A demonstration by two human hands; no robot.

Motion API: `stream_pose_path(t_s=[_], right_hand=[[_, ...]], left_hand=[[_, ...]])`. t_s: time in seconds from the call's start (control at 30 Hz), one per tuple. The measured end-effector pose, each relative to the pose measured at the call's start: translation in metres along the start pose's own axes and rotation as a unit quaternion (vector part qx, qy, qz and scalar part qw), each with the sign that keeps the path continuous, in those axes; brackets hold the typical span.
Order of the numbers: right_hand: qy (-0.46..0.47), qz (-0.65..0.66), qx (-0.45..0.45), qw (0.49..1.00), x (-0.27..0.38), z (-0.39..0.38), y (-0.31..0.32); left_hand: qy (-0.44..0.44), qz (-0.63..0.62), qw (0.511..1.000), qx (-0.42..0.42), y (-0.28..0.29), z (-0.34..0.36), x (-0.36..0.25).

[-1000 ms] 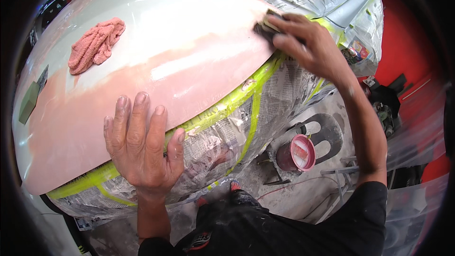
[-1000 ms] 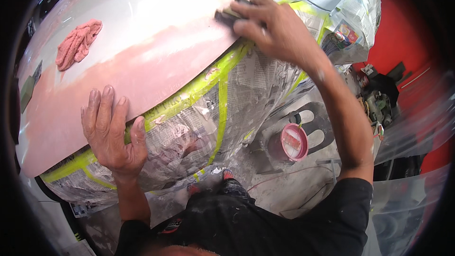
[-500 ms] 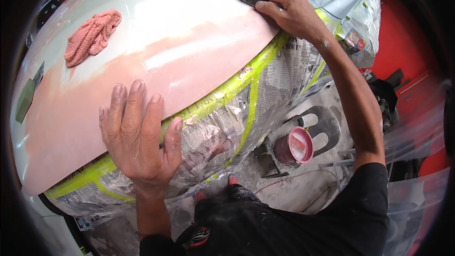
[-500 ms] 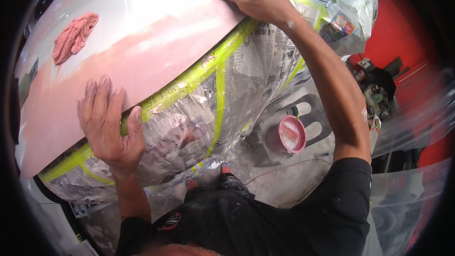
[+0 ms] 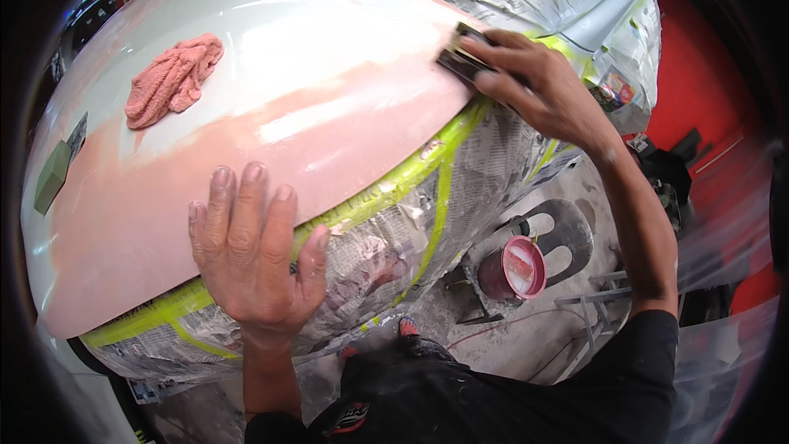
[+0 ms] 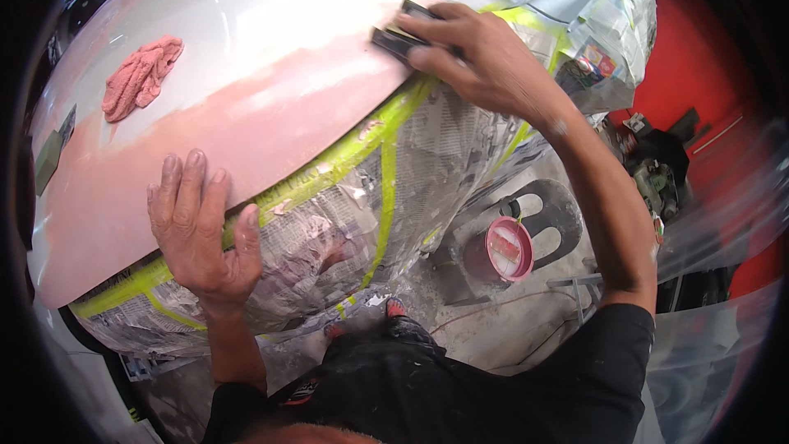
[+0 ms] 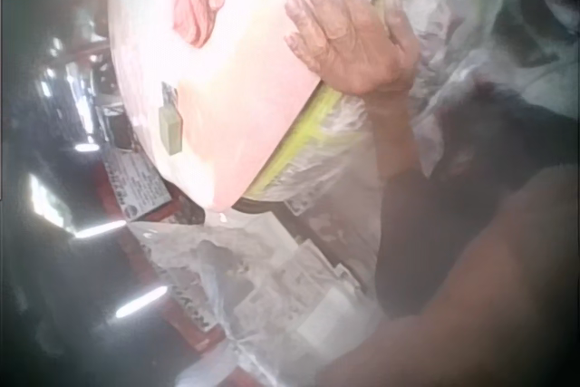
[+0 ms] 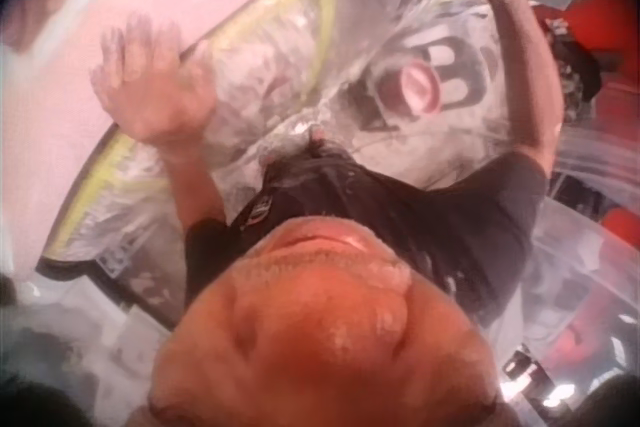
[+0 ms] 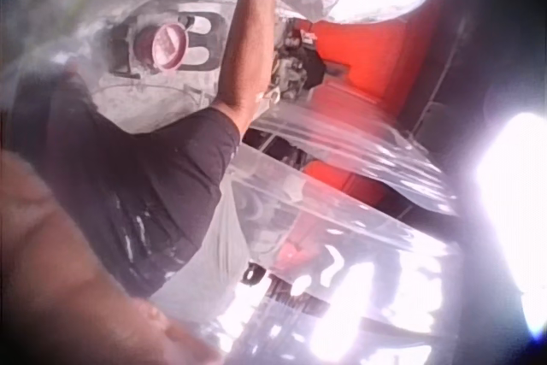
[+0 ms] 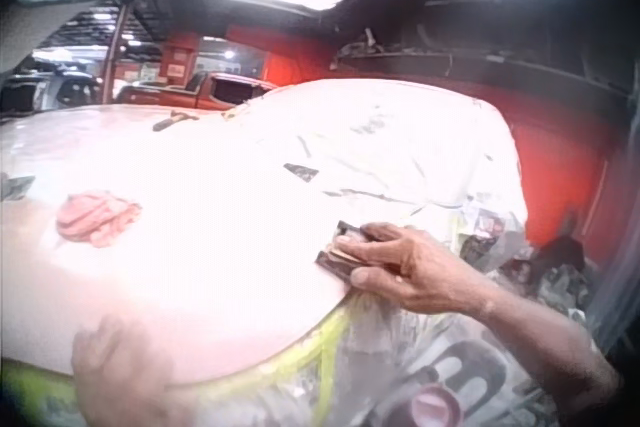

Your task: The person sands a pink car part with a sanding block, moving it back and forth across the surface. They occasionally wipe the surface with a pink cloth while continuing to sand.

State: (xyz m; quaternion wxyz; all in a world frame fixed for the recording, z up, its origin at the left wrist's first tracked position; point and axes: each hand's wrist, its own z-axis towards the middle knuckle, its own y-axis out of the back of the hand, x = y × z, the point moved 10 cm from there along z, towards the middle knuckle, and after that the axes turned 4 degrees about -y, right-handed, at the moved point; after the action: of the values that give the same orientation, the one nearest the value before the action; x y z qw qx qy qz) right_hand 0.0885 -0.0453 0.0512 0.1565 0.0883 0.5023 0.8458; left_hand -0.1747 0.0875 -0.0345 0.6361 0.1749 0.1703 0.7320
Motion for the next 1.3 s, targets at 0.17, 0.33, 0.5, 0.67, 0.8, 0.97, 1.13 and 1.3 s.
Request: stream_pose_path(t_s=[0.17, 0.33, 0.5, 0.67, 0.8, 0.97, 1.13, 1.3], right_hand=[[-0.009, -0.037, 0.028, 0.999, -0.042, 0.058, -0.020], [0.043, -0.059, 0.009, 0.997, -0.015, 0.043, -0.018], [0.027, -0.062, -0.011, 0.998, -0.024, 0.049, -0.011], [0.012, -0.049, 0.011, 0.999, -0.020, 0.069, -0.025], [0.039, 0.005, 0.015, 0.999, 0.017, 0.020, -0.008], [-0.038, -0.024, 0.012, 0.999, -0.025, 0.082, -0.033], [0.018, 0.049, 0.077, 0.996, 0.031, 0.032, -0.019], [0.023, -0.046, 0.056, 0.997, -0.008, 0.074, -0.028]], left_hand=[[-0.013, -0.030, 0.999, 0.001, -0.008, 0.005, -0.014], [-0.003, -0.005, 1.000, 0.003, -0.003, 0.000, -0.001], [-0.009, -0.019, 1.000, 0.004, -0.007, 0.004, -0.005], [-0.011, -0.013, 1.000, 0.005, -0.009, 0.003, -0.005], [-0.004, 0.003, 1.000, 0.016, -0.001, -0.002, 0.000], [-0.010, -0.023, 1.000, 0.009, -0.008, 0.004, -0.010], [-0.004, 0.008, 1.000, 0.018, -0.002, -0.004, 0.003], [-0.020, -0.045, 0.999, 0.008, -0.010, 0.000, -0.007]])
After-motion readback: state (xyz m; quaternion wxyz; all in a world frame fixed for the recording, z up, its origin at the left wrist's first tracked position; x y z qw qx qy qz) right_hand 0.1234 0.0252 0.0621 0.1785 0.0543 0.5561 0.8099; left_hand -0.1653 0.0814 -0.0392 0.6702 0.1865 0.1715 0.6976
